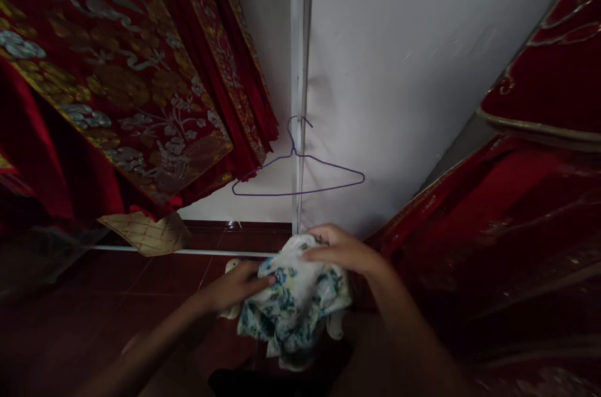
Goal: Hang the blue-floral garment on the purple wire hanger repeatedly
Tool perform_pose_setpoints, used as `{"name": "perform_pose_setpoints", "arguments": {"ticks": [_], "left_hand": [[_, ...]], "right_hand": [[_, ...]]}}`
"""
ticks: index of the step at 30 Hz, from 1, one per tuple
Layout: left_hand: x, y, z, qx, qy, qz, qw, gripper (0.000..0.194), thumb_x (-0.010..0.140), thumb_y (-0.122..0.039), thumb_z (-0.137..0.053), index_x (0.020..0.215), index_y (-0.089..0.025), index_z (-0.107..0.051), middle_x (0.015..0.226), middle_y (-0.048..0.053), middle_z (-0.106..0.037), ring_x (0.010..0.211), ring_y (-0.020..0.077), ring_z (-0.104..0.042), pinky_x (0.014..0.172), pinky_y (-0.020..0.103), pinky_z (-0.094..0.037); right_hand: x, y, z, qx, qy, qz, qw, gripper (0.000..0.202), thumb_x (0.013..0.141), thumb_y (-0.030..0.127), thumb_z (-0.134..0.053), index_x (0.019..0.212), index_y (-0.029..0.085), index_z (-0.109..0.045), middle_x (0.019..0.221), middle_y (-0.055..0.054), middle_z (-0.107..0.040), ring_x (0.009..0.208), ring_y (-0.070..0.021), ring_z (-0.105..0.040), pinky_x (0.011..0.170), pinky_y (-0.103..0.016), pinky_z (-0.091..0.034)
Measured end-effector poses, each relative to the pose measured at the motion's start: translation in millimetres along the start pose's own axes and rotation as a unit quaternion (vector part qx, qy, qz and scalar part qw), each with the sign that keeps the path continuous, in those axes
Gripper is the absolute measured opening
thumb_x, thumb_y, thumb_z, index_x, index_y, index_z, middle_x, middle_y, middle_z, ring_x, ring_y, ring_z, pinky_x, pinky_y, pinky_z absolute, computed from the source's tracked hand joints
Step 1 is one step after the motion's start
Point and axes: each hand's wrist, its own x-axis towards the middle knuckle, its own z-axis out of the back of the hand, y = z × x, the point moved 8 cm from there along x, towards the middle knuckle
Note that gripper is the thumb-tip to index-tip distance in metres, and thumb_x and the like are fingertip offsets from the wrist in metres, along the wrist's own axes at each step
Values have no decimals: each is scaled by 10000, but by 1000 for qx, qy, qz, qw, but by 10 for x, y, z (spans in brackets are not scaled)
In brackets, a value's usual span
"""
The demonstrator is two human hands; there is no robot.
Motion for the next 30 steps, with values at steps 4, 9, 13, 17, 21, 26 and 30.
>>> {"name": "perform_pose_setpoints", "arguments": {"ticks": [4,9,13,17,21,26,30], "left_hand": [[-174,264,625,53,-143,-5,988,338,778,-518,-715,667,-199,-705,615,5,-619,583,171,-544,601,254,-389],[-310,299,1500,95,-368,-44,924,252,535,-376,-889,733,-288,-760,819,63,-738,916,300,-581,891,360,-414],[-196,184,1893,49,-418,-45,906,173,544,-338,-859,638,-285,-723,887,50,-752,891,278,-595,921,355,-414],[50,54,1937,51,-367,-16,929,138,743,-367,-684,756,-250,-757,882,72,-740,845,260,-642,842,332,-441],[230,-31,1829,105,-336,-22,936,245,813,-403,-597,708,-214,-712,796,80,-707,776,237,-629,733,301,-434],[335,152,1784,120,-313,60,940,304,795,-460,-619,613,-216,-629,636,51,-630,640,219,-561,643,295,-382],[362,131,1824,112,-313,64,941,307,837,-436,-574,636,-208,-613,670,52,-618,669,217,-568,688,313,-391]], "right_hand": [[396,250,624,-100,-223,135,960,275,684,322,-740,922,184,-733,843,-33,-728,758,-201,-640,670,-284,-489],[903,120,782,-218,-328,176,902,202,778,361,-627,828,194,-729,838,-65,-745,781,-219,-653,762,-332,-491],[998,-25,677,-240,-318,178,900,327,819,462,-552,653,203,-662,657,-38,-677,677,-215,-603,683,-313,-445],[847,-68,634,-229,-310,184,904,352,827,497,-545,668,203,-656,656,-20,-655,671,-212,-595,648,-295,-408],[697,-82,637,-228,-322,189,899,334,838,474,-554,672,200,-645,641,-8,-631,647,-194,-580,635,-281,-392],[615,-128,668,-215,-362,187,887,359,844,506,-538,681,200,-632,612,-7,-592,630,-186,-534,617,-279,-381],[623,-156,683,-183,-371,186,891,358,815,513,-569,642,205,-623,563,9,-539,592,-173,-491,583,-270,-356]]}}
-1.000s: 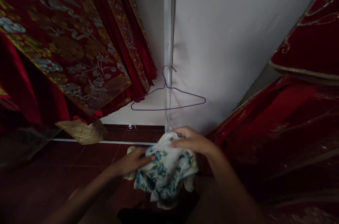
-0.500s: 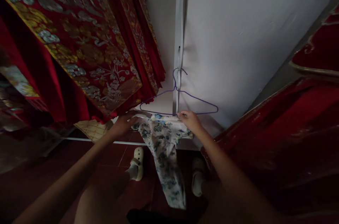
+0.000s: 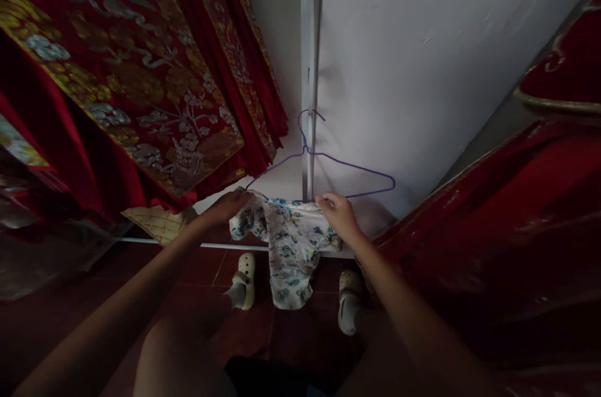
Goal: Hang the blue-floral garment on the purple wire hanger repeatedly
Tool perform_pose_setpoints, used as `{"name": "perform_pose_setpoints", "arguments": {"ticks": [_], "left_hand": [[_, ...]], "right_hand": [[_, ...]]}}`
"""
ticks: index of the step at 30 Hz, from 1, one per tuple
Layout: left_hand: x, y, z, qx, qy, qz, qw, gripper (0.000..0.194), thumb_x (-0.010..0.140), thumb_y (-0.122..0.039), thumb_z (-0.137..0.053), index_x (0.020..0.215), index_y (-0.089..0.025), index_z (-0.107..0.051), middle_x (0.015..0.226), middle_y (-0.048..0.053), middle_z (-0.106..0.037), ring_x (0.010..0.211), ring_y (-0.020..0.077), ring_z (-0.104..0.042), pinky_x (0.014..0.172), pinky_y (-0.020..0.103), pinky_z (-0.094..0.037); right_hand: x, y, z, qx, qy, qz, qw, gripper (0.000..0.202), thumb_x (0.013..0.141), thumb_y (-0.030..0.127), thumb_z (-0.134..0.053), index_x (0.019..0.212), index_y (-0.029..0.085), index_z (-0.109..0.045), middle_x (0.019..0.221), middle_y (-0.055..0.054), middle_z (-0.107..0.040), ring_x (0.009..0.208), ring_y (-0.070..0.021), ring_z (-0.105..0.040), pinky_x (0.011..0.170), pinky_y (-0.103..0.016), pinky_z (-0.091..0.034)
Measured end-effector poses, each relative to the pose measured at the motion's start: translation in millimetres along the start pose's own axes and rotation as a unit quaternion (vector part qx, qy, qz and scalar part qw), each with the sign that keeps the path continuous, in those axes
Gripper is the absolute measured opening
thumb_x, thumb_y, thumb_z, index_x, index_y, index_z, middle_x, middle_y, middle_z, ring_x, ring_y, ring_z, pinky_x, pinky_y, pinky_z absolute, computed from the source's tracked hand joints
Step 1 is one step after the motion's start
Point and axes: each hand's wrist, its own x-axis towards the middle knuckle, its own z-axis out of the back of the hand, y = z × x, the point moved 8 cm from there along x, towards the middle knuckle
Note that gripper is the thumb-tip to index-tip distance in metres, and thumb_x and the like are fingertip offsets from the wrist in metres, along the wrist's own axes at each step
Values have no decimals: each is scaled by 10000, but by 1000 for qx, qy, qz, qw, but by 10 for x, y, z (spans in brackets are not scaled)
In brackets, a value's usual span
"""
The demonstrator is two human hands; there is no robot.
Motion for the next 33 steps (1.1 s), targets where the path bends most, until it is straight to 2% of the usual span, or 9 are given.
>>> {"name": "perform_pose_setpoints", "arguments": {"ticks": [7,11,13,16,19,22,26,29,33], "left_hand": [[-22,-848,-17,66,-62,-248,964,192,881,-346,-564,774,-187,-570,1009,95,-618,957,234,-590,873,336,-433],[-52,-1094,-3,89,-117,-285,947,85,863,-269,-595,893,-189,-597,1011,73,-599,915,205,-591,849,311,-448],[-103,-1115,55,101,-158,-289,939,92,871,-276,-588,899,-191,-610,1041,77,-590,915,202,-597,837,302,-457],[-184,-1120,104,108,-179,-306,929,138,886,-321,-584,909,-190,-620,1015,80,-599,906,202,-605,820,293,-468],[-209,-1153,53,113,-146,-333,925,170,900,-351,-571,907,-186,-615,940,73,-619,871,195,-608,797,289,-472],[-180,-1164,16,121,-127,-339,924,180,911,-361,-551,904,-189,-604,882,62,-627,846,192,-608,783,290,-470],[-121,-1064,180,108,-167,-307,931,180,901,-364,-577,966,-197,-595,955,66,-633,877,201,-606,807,303,-470],[-111,-896,369,63,-205,-272,938,271,902,-347,-581,1129,-198,-564,1113,101,-622,1034,234,-587,935,343,-448],[-87,-550,430,16,-208,-183,961,266,950,-373,-491,1133,-204,-583,1051,82,-656,991,223,-592,931,341,-440]], "right_hand": [[-74,47,-198,53,54,-16,997,334,803,489,-599,649,199,-661,564,16,-564,579,-166,-514,584,-269,-376],[-141,151,-35,54,45,-3,997,307,814,480,-611,726,196,-688,669,-9,-652,670,-193,-592,673,-291,-447],[-165,181,260,47,-17,12,999,321,760,457,-690,938,191,-703,903,-54,-719,822,-227,-642,773,-323,-483],[-181,119,765,31,-127,18,991,768,660,400,-781,1350,190,-517,1302,-147,-613,981,-269,-651,822,-366,-513],[-54,-3,1015,-34,-147,9,989,998,640,323,-788,1510,149,-332,1346,-208,-573,1010,-303,-663,836,-395,-517],[162,-69,1057,-121,-128,5,984,812,630,266,-777,1388,117,-528,1180,-194,-681,1018,-335,-664,868,-423,-507],[314,19,999,-196,-73,20,978,190,719,285,-714,852,154,-746,793,-118,-738,764,-287,-675,702,-367,-504],[284,76,1092,-189,-46,-14,981,227,649,360,-803,635,159,-698,556,-47,-645,557,-216,-595,535,-307,-436],[170,-28,1112,37,106,-111,987,355,576,428,-859,737,128,-759,676,-94,-731,547,-213,-637,511,-317,-466]]}}
